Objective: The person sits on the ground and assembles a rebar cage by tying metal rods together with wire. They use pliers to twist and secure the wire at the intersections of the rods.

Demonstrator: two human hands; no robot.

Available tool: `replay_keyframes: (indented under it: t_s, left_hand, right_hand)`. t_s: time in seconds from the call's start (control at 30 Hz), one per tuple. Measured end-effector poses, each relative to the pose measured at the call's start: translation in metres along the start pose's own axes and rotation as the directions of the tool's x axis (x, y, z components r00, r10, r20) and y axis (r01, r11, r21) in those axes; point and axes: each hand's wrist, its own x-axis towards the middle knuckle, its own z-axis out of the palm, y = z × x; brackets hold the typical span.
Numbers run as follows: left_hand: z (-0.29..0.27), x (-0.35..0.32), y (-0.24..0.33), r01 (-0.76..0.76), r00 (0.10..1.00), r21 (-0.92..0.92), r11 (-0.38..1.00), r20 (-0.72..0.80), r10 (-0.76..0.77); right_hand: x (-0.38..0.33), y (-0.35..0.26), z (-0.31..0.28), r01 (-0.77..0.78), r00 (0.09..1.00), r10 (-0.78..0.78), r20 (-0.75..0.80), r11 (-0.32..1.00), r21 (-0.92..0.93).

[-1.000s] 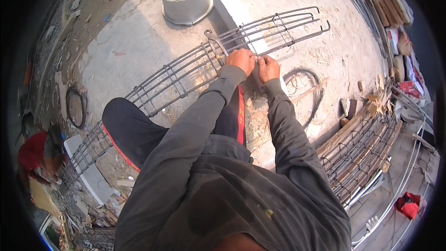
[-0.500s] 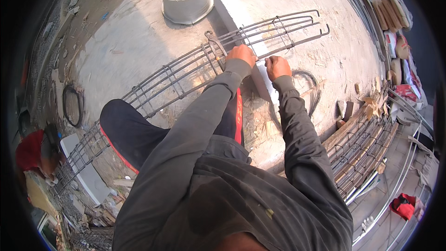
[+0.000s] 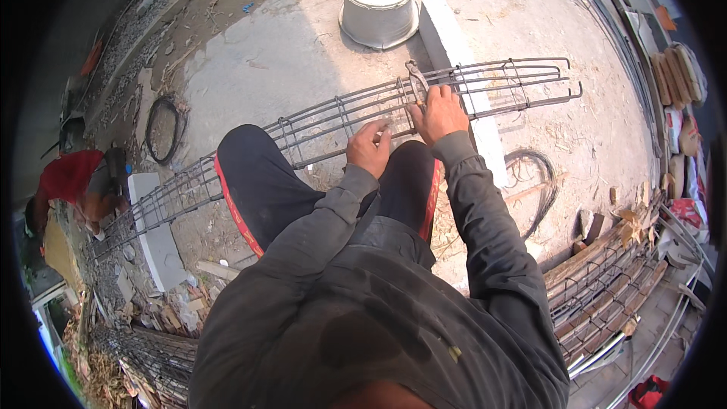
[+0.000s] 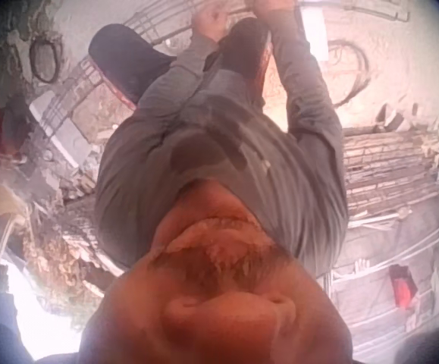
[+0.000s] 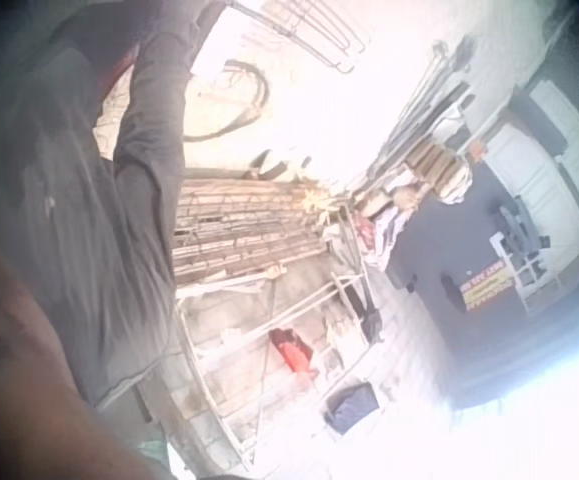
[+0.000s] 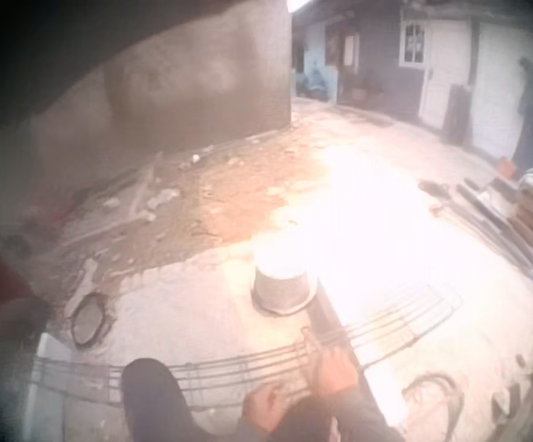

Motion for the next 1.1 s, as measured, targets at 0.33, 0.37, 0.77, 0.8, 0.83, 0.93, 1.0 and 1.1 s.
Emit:
replay_keyframes:
  t_s: [0.33,0.37,0.77,0.8,0.83,0.93,1.0,1.1]
  left_hand:
    - [-0.059,0.022,-0.060,0.170,0.926,0.547,0.820,-0.374,0.057]
    - [-0.053,0.029,-0.065,0.211,0.922,0.573,0.792,-0.386,0.033]
    - [-0.036,0.040,-0.085,0.277,0.929,0.655,0.703,-0.370,-0.021]
    - [-0.038,0.039,-0.088,0.288,0.918,0.663,0.691,-0.397,0.000]
    - [-0.038,0.037,-0.088,0.288,0.922,0.660,0.694,-0.386,-0.015]
    - [-0.038,0.038,-0.078,0.282,0.929,0.639,0.716,-0.369,-0.037]
    - [-0.038,0.040,-0.076,0.273,0.932,0.630,0.727,-0.360,-0.038]
    - [-0.039,0.039,-0.075,0.286,0.932,0.624,0.727,-0.357,-0.060]
  right_hand:
    - [0.001,0.026,0.048,0.084,0.996,-0.082,-0.022,0.991,0.104]
    - [-0.003,0.031,0.054,0.098,0.995,-0.097,-0.018,0.992,0.075]
    - [-0.048,0.103,-0.106,-0.398,0.901,-0.063,0.429,0.271,0.876]
    - [-0.050,0.107,-0.126,-0.376,0.903,-0.014,0.430,0.460,0.804]
    - [-0.052,0.111,-0.140,-0.331,0.914,0.024,0.405,0.620,0.711]
    - [-0.058,0.150,-0.132,0.029,0.977,-0.008,0.213,0.995,-0.096]
    - [-0.069,0.160,-0.114,0.008,0.968,0.045,0.247,0.978,-0.208]
    - [-0.077,0.165,-0.086,-0.060,0.943,0.133,0.305,0.970,-0.235]
